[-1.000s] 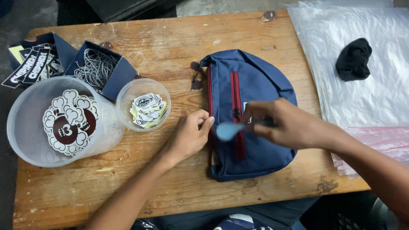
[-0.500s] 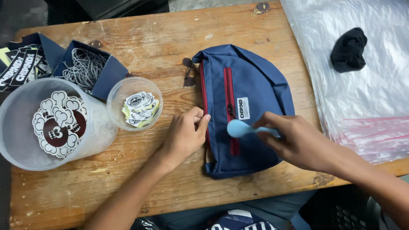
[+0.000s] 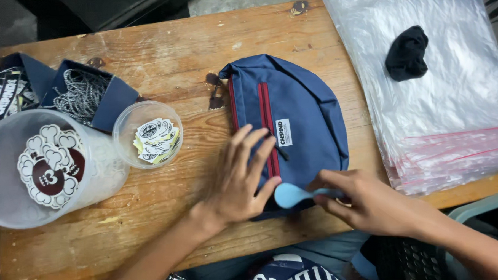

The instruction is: The person cleans a blue bag with a brush and a cloth, then attaches a sticker and a chain to it. Finally, they place the bag into a clear plastic bag.

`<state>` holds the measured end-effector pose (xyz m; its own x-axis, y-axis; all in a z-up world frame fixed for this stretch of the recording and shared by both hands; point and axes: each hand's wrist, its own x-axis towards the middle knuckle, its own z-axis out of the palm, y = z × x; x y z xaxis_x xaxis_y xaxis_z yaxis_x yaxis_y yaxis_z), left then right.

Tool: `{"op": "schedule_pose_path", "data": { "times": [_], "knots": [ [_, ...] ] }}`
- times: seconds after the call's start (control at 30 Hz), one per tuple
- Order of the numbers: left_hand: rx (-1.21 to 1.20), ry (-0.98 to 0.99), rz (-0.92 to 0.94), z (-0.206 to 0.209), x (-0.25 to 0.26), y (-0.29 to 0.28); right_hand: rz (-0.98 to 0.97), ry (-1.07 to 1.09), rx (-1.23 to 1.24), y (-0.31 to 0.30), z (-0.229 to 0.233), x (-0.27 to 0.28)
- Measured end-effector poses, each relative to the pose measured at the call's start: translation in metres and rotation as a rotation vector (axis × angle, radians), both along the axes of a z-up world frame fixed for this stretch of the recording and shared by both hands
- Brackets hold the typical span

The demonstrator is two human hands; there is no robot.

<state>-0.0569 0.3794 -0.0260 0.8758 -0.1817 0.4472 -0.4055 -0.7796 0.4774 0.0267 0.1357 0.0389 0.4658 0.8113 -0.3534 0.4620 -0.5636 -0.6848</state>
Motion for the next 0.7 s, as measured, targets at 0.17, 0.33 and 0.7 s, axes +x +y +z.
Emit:
{"op": "schedule_pose_path", "data": {
  "times": [0.17,0.33,0.7],
  "knots": [
    [0.097,0.152,-0.118,-0.020,0.001,0.001,-0.086,0.007,-0.102,-0.055,-0.015,0.026],
    [0.161,0.105,-0.121,-0.015,0.003,0.000,-0.327,-0.543,-0.148,-0.064,-0.005,0.035],
    [0.165,0.172,-0.178,-0.017,0.008,-0.001,-0.164,-0.800,-0.150,-0.033,-0.022,0.092]
  ]
}}
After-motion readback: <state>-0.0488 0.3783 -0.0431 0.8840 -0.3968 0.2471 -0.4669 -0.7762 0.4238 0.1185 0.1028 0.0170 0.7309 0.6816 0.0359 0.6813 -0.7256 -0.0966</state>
